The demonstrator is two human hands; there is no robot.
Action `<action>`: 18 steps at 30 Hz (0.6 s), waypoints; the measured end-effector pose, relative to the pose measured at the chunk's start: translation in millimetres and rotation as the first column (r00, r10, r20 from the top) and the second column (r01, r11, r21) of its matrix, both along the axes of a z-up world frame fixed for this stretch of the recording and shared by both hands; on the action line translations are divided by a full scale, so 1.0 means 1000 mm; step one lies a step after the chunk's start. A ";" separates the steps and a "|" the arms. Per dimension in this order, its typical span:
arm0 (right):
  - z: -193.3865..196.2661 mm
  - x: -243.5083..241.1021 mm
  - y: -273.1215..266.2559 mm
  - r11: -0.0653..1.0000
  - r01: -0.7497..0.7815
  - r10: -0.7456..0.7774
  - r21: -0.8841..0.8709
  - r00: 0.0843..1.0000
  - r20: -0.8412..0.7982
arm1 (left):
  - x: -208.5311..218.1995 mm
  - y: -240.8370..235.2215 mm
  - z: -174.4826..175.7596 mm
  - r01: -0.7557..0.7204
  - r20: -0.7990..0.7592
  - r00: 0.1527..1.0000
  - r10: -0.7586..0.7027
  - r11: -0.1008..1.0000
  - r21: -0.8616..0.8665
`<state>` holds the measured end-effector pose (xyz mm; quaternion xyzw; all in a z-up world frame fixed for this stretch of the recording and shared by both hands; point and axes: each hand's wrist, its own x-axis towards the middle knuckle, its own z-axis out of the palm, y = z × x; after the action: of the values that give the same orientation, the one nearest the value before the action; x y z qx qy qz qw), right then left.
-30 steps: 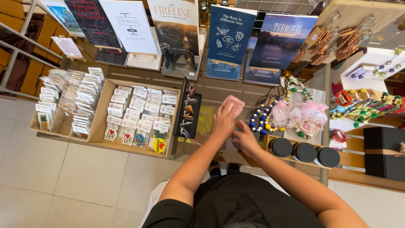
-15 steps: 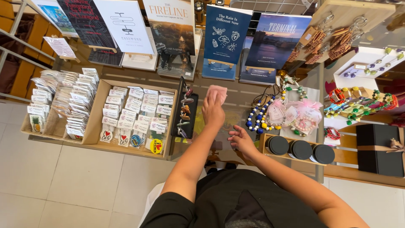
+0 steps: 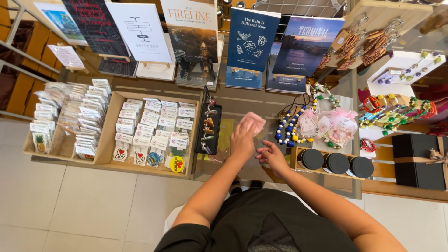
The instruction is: Wiping down gift shop items with a cloth and organizing them in a display area.
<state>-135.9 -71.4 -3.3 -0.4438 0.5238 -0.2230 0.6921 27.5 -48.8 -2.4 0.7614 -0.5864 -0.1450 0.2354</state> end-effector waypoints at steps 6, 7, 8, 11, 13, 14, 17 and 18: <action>0.001 0.003 0.005 0.998 0.056 -0.056 -0.033 0.998 0.004 | 0.019 -0.045 -0.003 -0.200 0.022 0.979 0.202 0.977 -0.075; 0.000 0.002 0.007 0.998 0.062 -0.062 -0.030 0.998 0.000 | 0.017 -0.054 -0.003 -0.194 0.019 0.981 0.195 0.979 -0.071; 0.000 0.002 0.008 0.997 0.073 -0.073 -0.029 0.997 0.012 | 0.017 -0.064 -0.002 -0.227 0.035 0.973 0.230 0.971 -0.069; 0.000 0.003 0.011 0.996 0.088 -0.087 -0.030 0.996 0.027 | 0.012 -0.086 0.006 -0.247 0.037 0.968 0.247 0.969 -0.009; 0.003 0.004 0.012 0.995 0.093 -0.091 -0.038 0.995 0.032 | 0.006 -0.095 0.011 -0.231 0.023 0.973 0.230 0.972 0.043; 0.004 0.004 0.012 0.995 0.089 -0.088 -0.041 0.996 0.030 | 0.002 -0.097 0.014 -0.176 -0.009 0.984 0.177 0.981 0.078; 0.007 0.003 0.014 0.996 0.076 -0.075 -0.046 0.997 0.034 | -0.007 -0.095 0.011 -0.074 -0.056 0.995 0.081 0.990 0.119; 0.008 0.003 0.012 0.997 0.068 -0.066 -0.047 0.997 0.040 | -0.009 -0.095 0.009 -0.029 -0.068 0.997 0.038 0.991 0.127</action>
<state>-133.0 -58.9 4.3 -0.4381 0.5196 -0.2670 0.6832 18.9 -143.6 6.1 0.7789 -0.5546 -0.2044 0.2098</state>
